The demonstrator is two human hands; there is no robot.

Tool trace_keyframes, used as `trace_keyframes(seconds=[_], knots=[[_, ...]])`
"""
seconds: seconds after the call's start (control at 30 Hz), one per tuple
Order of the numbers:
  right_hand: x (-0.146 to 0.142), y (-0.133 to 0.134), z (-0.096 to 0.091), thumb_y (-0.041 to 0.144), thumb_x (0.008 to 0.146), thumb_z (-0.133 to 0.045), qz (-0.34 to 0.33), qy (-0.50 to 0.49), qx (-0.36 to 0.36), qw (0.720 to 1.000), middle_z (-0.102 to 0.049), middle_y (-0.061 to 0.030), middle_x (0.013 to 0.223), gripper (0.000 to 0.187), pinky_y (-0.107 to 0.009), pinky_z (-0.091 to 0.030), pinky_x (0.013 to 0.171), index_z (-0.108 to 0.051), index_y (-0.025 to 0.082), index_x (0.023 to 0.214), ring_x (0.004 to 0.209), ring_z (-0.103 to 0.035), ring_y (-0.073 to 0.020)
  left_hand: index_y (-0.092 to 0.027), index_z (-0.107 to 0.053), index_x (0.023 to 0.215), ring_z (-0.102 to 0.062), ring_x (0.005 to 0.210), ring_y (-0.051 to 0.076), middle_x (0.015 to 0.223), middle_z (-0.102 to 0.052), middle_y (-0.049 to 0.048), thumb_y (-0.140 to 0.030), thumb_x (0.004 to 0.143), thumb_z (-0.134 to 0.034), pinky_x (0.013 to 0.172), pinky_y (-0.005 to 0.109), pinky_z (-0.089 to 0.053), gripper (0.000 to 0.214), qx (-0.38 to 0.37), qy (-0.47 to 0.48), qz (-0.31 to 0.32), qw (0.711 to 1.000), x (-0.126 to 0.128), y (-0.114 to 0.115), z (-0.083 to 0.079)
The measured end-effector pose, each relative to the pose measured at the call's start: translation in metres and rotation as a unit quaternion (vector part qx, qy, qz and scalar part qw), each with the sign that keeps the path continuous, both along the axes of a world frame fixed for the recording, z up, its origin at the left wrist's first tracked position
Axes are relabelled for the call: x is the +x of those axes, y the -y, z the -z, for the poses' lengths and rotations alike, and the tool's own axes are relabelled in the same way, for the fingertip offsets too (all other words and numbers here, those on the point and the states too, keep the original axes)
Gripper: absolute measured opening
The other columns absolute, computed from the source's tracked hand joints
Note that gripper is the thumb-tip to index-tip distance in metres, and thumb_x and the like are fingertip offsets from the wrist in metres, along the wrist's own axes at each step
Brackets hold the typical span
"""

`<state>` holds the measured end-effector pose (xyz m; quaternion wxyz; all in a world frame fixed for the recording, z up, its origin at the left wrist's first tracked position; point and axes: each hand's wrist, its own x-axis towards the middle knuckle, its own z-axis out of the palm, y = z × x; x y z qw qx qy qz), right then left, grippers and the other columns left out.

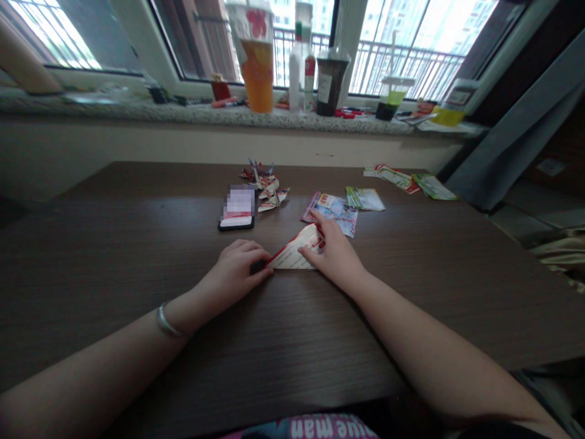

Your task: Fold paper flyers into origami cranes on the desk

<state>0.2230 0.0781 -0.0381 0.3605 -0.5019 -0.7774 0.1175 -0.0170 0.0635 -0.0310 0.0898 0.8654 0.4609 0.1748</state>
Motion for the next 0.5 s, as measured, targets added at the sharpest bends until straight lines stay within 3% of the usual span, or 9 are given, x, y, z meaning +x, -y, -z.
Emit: trace_keyframes(seconds=[0.13,0.3,0.5], knots=[[-0.004,0.006,-0.007,0.027,0.081,-0.065,0.0,-0.045,0.007,0.999,-0.055,-0.011,0.129,0.066,-0.047,-0.048,0.098,-0.037,0.026,0.14,0.11,-0.057,-0.0256,-0.018,-0.07,0.087,-0.058,0.088,0.022,0.089,-0.067,0.005,-0.022,0.084,-0.063,0.08,0.037,-0.046,0.009,0.016,0.017,-0.006,1.0,-0.003,-0.004,0.002],[-0.002,0.011,-0.011,0.024,0.084,-0.06,-0.027,-0.046,0.027,0.998,-0.059,-0.0082,0.126,0.053,-0.044,-0.05,0.094,-0.044,0.027,0.135,0.107,-0.061,-0.0229,-0.018,-0.072,0.087,-0.061,0.082,0.021,0.087,-0.069,0.0049,-0.017,0.084,-0.063,0.077,0.035,-0.048,0.009,0.041,0.014,0.037,0.998,-0.004,-0.008,0.002],[-0.002,0.016,-0.021,0.02,0.084,-0.059,-0.025,0.016,0.073,0.997,-0.066,-0.0074,0.115,0.035,-0.043,-0.049,0.094,-0.058,0.024,0.12,0.106,-0.062,-0.0228,-0.021,-0.072,0.104,-0.062,0.092,0.021,0.102,-0.072,0.0033,-0.017,0.09,-0.055,0.086,0.037,-0.05,0.023,0.065,-0.025,0.1,0.993,-0.001,-0.002,0.001]])
